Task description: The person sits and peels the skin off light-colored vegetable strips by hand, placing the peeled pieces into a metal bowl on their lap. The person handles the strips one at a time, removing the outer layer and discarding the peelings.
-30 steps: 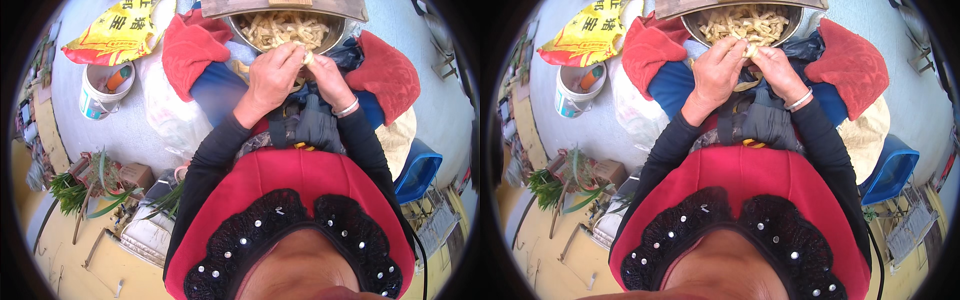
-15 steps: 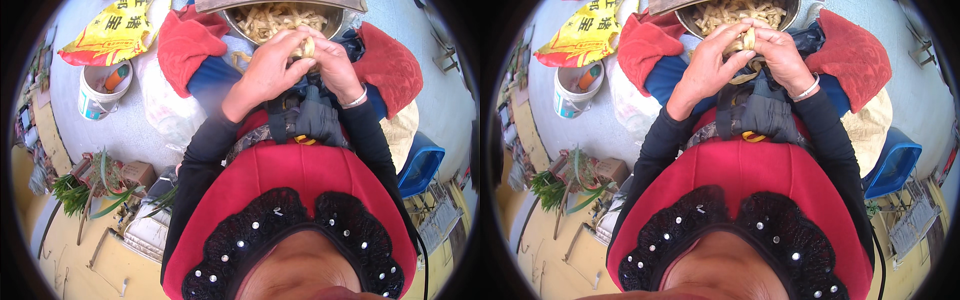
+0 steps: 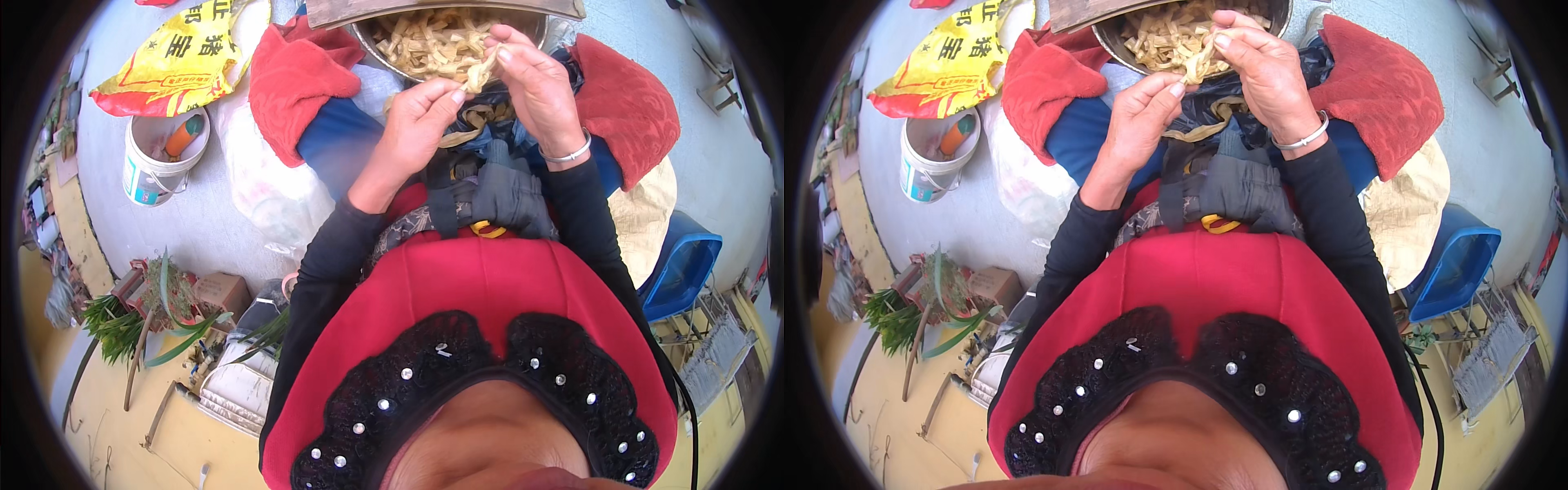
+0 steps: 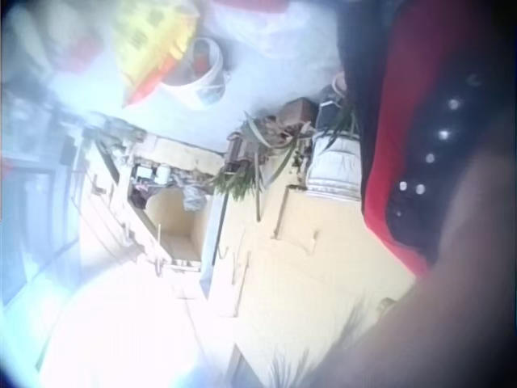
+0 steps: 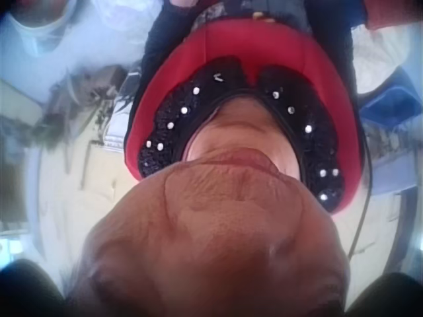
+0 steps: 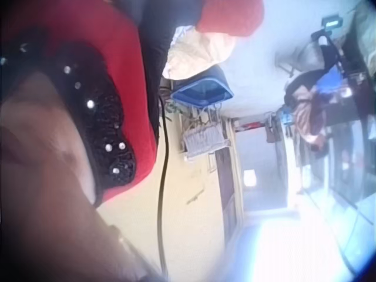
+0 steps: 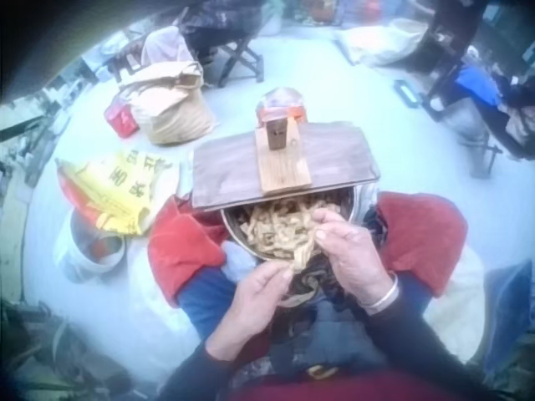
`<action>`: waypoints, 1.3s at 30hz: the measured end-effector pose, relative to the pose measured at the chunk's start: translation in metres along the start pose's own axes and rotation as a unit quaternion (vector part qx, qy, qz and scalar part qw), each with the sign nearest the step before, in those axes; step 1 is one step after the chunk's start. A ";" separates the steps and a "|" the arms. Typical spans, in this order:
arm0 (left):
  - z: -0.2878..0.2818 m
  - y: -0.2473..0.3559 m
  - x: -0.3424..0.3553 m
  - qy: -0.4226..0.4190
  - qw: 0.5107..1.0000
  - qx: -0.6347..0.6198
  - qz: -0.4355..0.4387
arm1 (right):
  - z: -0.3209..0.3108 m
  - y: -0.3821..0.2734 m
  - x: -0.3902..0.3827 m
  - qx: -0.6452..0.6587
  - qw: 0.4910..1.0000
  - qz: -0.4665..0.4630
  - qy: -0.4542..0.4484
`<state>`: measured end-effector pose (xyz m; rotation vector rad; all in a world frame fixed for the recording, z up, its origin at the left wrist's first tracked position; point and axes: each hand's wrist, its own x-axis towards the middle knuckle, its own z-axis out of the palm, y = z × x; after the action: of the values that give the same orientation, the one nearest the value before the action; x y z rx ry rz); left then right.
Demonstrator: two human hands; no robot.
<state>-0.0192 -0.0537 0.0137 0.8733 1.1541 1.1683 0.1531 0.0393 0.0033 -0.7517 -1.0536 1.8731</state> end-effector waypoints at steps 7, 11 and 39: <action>-0.011 0.014 0.004 0.111 0.825 0.484 0.269 | 0.014 -0.029 -0.004 -0.276 0.960 -0.043 0.016; -0.010 0.016 0.013 0.094 0.822 0.484 0.285 | 0.006 -0.026 -0.012 -0.412 0.907 0.033 -0.083; -0.030 0.023 0.022 -0.187 0.978 0.054 -0.082 | 0.001 -0.051 -0.005 -0.426 0.879 0.010 -0.214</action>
<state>-0.0537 -0.0292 0.0244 1.0116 0.9648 0.7714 0.1733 0.0497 0.0491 -0.8258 -2.2323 1.5753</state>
